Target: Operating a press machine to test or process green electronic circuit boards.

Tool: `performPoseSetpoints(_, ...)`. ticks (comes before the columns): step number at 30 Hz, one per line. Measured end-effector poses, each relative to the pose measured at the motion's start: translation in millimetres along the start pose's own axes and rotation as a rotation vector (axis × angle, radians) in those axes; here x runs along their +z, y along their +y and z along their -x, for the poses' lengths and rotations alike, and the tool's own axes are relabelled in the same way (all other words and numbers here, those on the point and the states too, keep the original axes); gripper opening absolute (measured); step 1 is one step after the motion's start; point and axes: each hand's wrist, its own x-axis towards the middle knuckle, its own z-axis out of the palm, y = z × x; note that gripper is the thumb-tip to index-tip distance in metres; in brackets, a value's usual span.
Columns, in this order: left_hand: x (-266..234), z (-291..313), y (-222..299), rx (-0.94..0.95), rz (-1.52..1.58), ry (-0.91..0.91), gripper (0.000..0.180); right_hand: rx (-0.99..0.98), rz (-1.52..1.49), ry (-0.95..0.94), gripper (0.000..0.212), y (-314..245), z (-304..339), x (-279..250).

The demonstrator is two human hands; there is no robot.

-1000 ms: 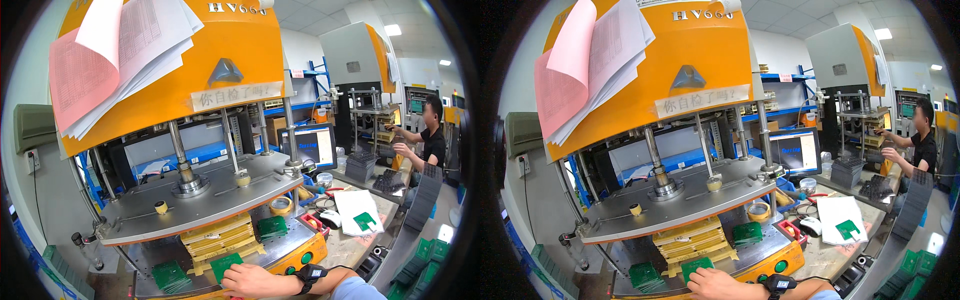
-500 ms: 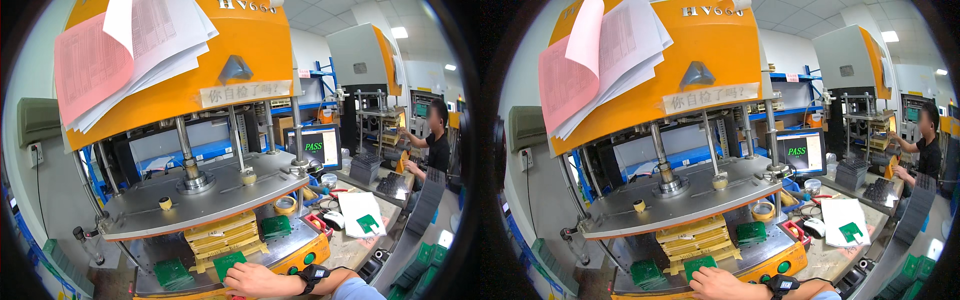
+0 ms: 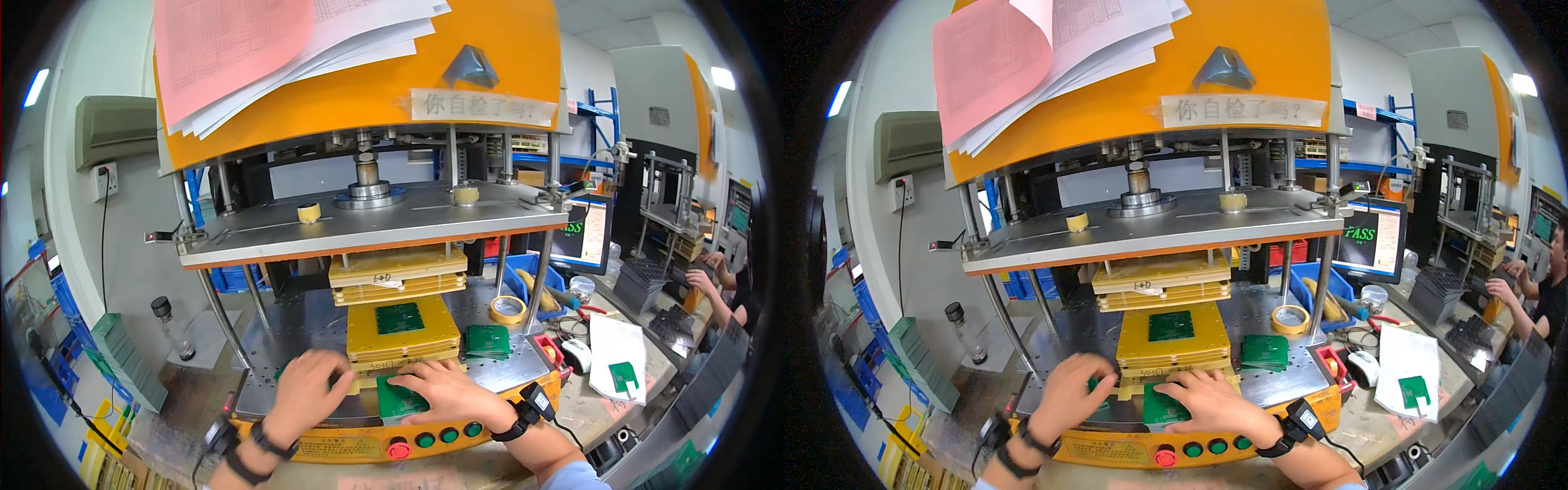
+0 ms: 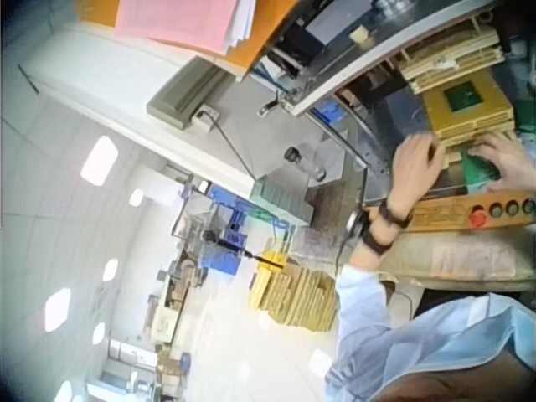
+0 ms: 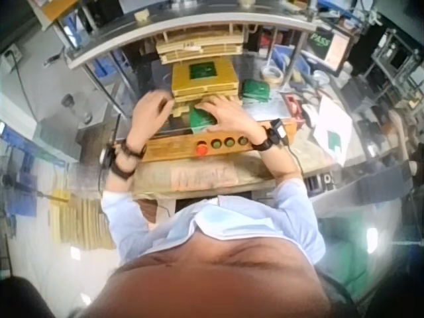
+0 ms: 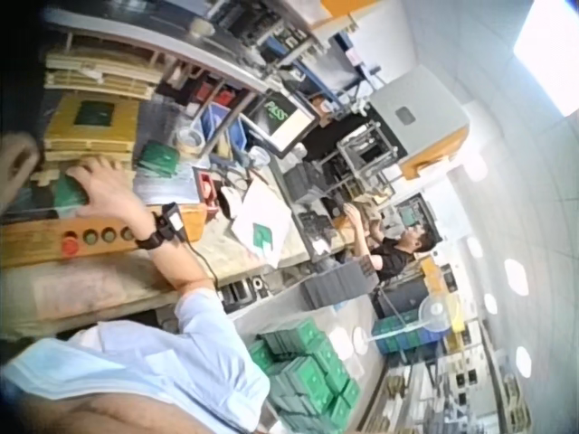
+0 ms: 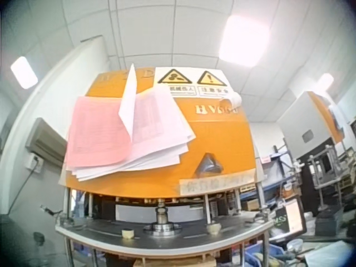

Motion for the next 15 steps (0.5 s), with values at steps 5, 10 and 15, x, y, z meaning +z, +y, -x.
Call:
performPoseSetpoints(5, 73, -79, -23, -0.114, -0.199, -0.074, 0.048, -0.036, 0.009, 0.106, 0.074, 2, 5, 3)
performPoseSetpoints(10, 85, -116, -55, 0.076, -0.122, -0.342, 0.065, -0.024, 0.010, 0.090, 0.065, -4, 2, -2)
performPoseSetpoints(15, 69, -102, -62, 0.087, -0.025, -0.154, 0.066, -0.078, -0.007, 0.156, 0.062, -7, 0, -4)
